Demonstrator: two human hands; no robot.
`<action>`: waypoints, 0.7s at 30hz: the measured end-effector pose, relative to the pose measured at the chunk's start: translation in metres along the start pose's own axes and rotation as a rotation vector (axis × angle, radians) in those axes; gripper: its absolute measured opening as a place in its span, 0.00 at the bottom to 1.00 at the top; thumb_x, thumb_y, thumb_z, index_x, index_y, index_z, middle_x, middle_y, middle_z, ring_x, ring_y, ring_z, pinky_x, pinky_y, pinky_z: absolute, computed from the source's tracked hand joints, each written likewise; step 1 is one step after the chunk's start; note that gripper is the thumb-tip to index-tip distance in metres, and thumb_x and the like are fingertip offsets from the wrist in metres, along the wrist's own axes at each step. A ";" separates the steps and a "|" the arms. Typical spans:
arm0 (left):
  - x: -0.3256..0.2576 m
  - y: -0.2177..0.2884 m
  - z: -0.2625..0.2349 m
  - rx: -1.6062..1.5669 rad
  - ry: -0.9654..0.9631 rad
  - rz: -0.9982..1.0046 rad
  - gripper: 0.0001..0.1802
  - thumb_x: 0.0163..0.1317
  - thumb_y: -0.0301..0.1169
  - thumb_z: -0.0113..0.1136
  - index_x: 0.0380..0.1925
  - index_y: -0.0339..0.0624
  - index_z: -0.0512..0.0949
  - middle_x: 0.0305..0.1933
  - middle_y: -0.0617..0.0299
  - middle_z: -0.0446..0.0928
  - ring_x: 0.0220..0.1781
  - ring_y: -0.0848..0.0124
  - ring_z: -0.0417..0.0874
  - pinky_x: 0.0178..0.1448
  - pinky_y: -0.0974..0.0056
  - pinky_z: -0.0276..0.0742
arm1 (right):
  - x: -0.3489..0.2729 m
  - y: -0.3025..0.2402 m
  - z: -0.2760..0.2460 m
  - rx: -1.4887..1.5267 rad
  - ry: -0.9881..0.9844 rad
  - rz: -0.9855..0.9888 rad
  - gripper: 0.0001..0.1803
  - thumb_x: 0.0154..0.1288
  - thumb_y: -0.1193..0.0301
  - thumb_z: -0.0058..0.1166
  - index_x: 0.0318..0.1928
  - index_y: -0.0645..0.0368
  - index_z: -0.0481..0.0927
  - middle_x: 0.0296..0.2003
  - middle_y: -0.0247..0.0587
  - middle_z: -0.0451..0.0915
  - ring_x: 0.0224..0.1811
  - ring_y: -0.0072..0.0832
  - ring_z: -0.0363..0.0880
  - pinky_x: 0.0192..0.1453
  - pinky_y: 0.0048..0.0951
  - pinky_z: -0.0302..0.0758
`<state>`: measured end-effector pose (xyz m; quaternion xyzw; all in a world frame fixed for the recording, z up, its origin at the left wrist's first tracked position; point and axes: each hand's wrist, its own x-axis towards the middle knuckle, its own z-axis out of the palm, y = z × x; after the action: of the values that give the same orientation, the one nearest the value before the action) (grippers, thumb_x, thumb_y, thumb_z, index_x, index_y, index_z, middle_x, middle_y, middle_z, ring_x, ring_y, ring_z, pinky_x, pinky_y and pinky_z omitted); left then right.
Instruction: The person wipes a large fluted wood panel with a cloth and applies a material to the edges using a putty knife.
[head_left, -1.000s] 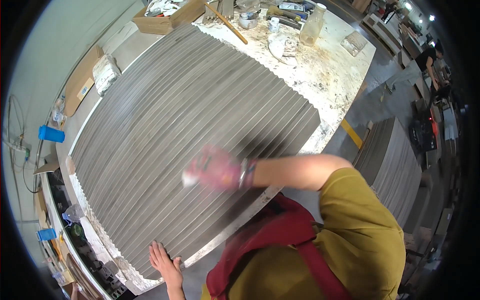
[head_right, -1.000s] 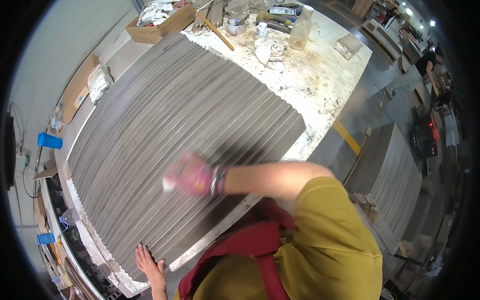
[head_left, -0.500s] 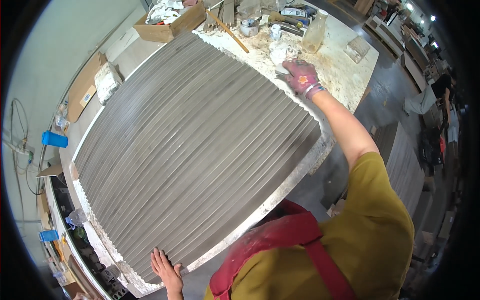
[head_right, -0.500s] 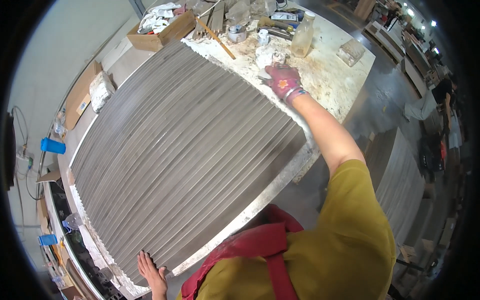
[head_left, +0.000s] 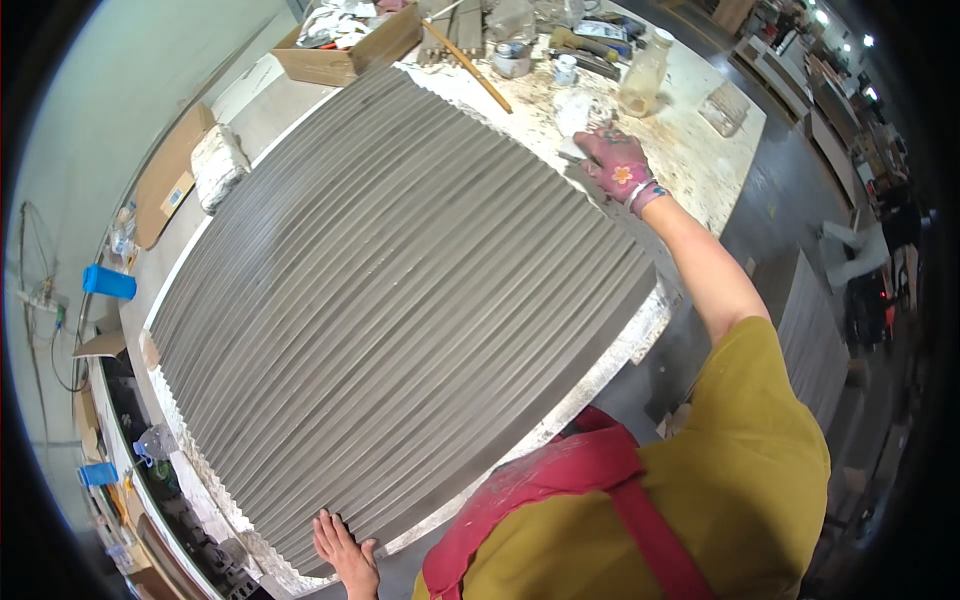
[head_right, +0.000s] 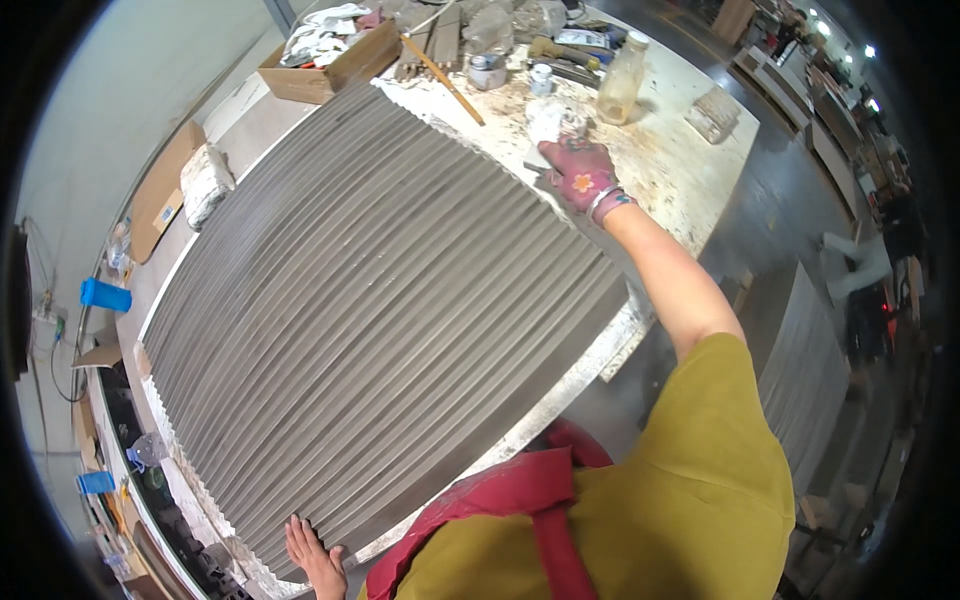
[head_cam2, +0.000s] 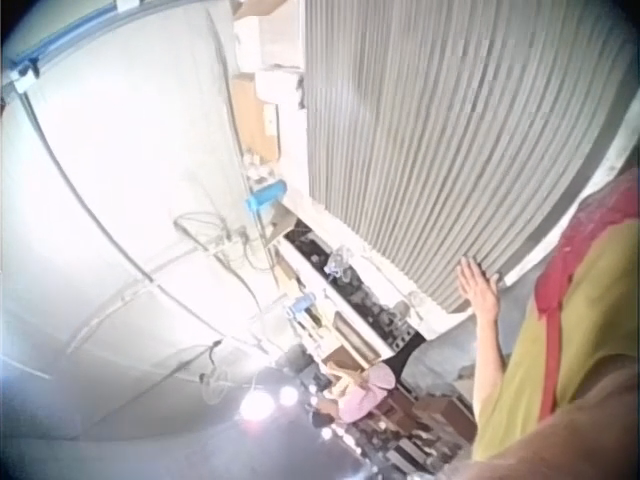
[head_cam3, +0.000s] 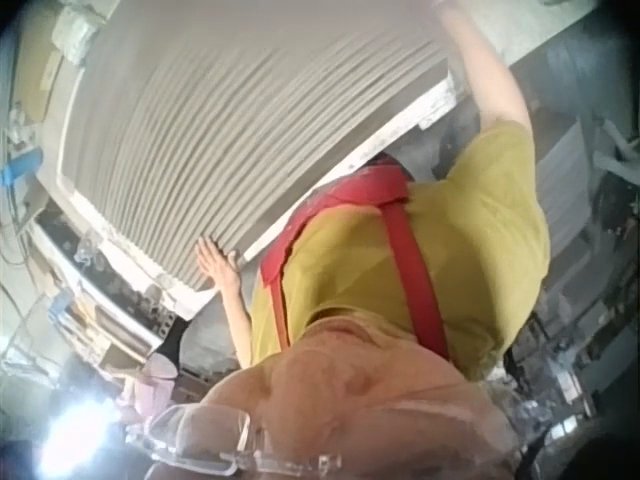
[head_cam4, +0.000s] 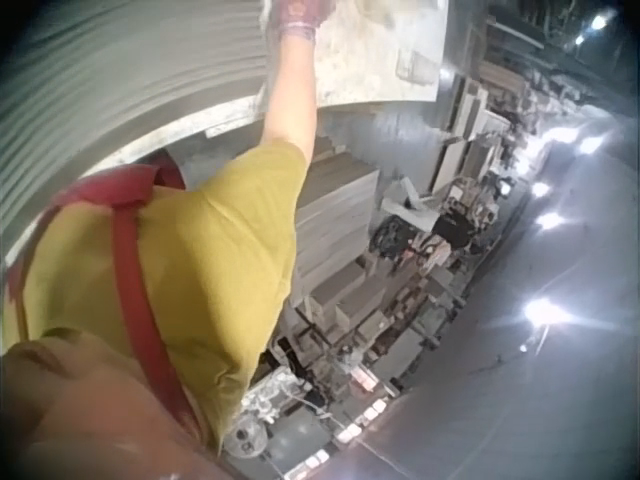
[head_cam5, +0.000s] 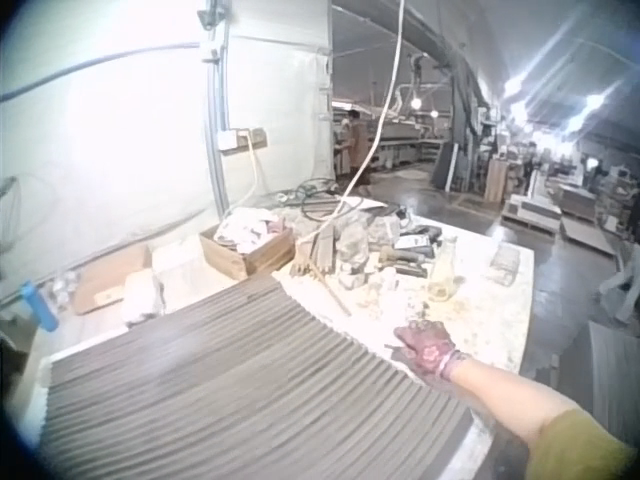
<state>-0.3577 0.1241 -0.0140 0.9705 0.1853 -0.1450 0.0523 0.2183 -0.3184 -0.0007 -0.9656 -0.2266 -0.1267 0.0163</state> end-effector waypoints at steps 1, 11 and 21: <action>0.001 -0.003 0.002 -0.012 0.009 0.014 0.42 0.68 0.57 0.36 0.68 0.30 0.55 0.75 0.42 0.50 0.76 0.44 0.45 0.74 0.43 0.36 | 0.005 -0.008 0.000 0.085 0.093 0.016 0.21 0.61 0.63 0.54 0.54 0.52 0.76 0.41 0.45 0.80 0.46 0.43 0.79 0.49 0.40 0.74; 0.002 -0.005 0.002 -0.013 0.056 0.024 0.43 0.65 0.59 0.43 0.70 0.39 0.54 0.76 0.47 0.49 0.77 0.48 0.47 0.74 0.42 0.41 | 0.014 -0.326 0.039 0.770 -0.320 -0.321 0.17 0.63 0.56 0.51 0.49 0.47 0.77 0.49 0.40 0.79 0.56 0.38 0.73 0.65 0.39 0.66; 0.001 -0.001 -0.003 -0.037 0.003 0.007 0.42 0.66 0.58 0.43 0.71 0.39 0.53 0.76 0.47 0.47 0.78 0.47 0.43 0.74 0.40 0.38 | 0.112 -0.033 0.026 0.124 -0.012 0.132 0.18 0.61 0.57 0.55 0.51 0.45 0.78 0.43 0.45 0.81 0.46 0.45 0.79 0.51 0.43 0.74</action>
<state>-0.3560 0.1256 -0.0116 0.9703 0.1847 -0.1397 0.0702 0.3070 -0.2382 0.0012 -0.9763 -0.1701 -0.1053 0.0829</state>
